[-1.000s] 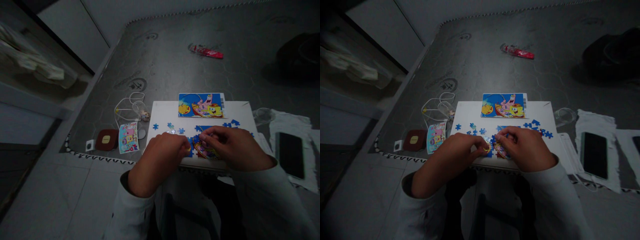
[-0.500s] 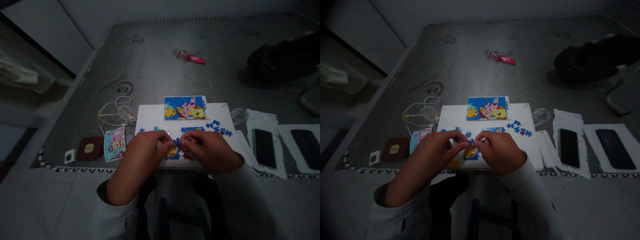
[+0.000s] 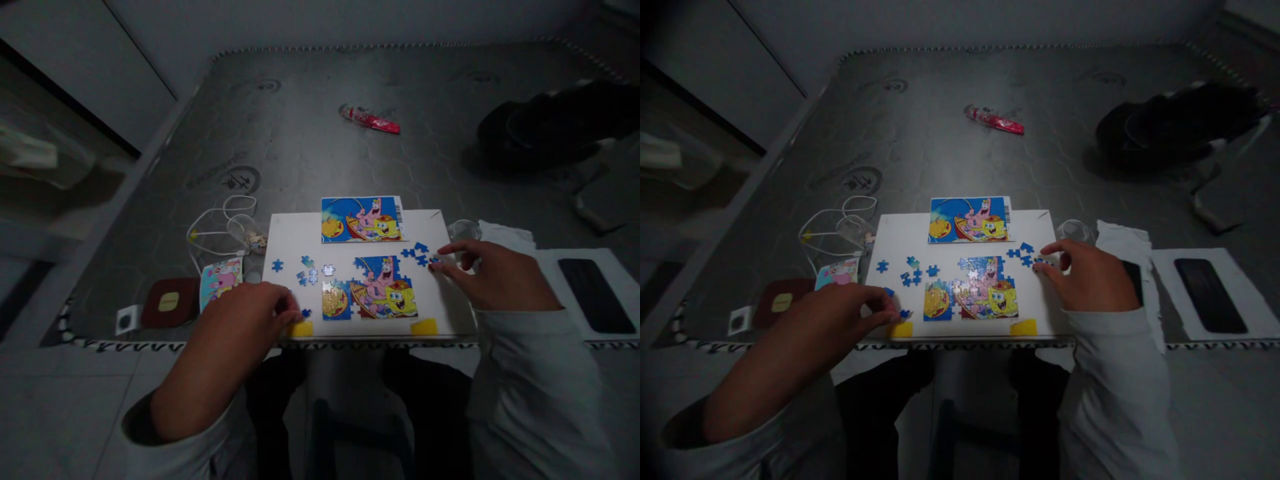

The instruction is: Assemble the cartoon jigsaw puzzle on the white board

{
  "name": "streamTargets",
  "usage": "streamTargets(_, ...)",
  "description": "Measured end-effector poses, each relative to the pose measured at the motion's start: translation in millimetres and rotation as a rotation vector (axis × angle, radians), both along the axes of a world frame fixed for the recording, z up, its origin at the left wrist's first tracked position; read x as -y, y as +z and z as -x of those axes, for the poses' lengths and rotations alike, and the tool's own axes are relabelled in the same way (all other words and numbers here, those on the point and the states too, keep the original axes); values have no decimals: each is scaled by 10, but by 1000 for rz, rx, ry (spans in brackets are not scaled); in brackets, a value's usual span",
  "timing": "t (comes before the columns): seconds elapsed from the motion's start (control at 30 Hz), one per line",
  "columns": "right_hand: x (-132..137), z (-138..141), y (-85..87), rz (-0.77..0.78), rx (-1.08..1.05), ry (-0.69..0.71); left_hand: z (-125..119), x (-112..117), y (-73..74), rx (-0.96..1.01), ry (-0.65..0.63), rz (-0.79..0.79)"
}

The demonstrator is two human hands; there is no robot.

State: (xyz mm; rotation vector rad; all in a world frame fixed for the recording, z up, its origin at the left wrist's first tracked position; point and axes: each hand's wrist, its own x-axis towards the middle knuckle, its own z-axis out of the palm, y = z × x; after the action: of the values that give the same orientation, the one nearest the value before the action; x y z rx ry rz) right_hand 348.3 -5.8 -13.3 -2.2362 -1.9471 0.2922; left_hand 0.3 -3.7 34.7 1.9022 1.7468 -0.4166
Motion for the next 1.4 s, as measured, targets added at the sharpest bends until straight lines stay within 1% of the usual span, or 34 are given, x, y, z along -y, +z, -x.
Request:
streamTargets(0.03, -5, -80, -36, 30, 13, -9, -2, -2, 0, -36, 10, 7)
streamTargets(0.1, -18, -151, -91, 79, 29, -30, -16, -13, -6, -99, 28, 18)
streamTargets(0.23, -54, -93, -126, 143, -4, -78, -9, -35, -59, -122, 25, 2)
streamTargets(0.3, -60, -49, -107, 143, -27, -95, 13, -39, -84, -92, 27, -26)
streamTargets(0.37, -50, -19, -66, 121, -48, -84, 23, -39, -80, -33, 38, -68)
streamTargets(0.5, -5, 73, 50, 64, -101, -16, -37, -36, 18, 88, 97, -190)
streamTargets(0.6, 20, 280, 128, 13, -219, 9, -124, -37, 71, 135, 83, -250)
streamTargets(0.67, 34, 498, 169, -16, -398, 13, -183, -39, 59, 210, 38, -269)
streamTargets(0.7, 43, 618, 188, -3, -504, 34, -211, -39, 42, 256, 14, -269)
streamTargets(0.73, 53, 736, 206, 36, -592, 75, -239, -39, 20, 304, -8, -259)
streamTargets(0.83, 91, 1016, 255, 159, -682, 175, -312, -33, -42, 422, -43, -201)
streamTargets(0.93, 124, 1131, 282, 269, -788, 254, -361, -28, -69, 490, -73, -205)
streamTargets(1.0, 132, 1140, 279, 299, -764, 288, -377, -29, -71, 512, -92, -231)
streamTargets(1.1, 121, 1129, 256, 306, -616, 307, -392, -37, -86, 546, -93, -240)
streamTargets(1.2, 106, 1123, 218, 328, -503, 355, -412, -39, -143, 564, -83, -216)
streamTargets(1.3, 102, 1090, 158, 350, -399, 383, -448, -20, -226, 516, -118, -183)
streamTargets(1.4, 101, 1028, 90, 329, -308, 386, -495, 15, -285, 443, -179, -132)
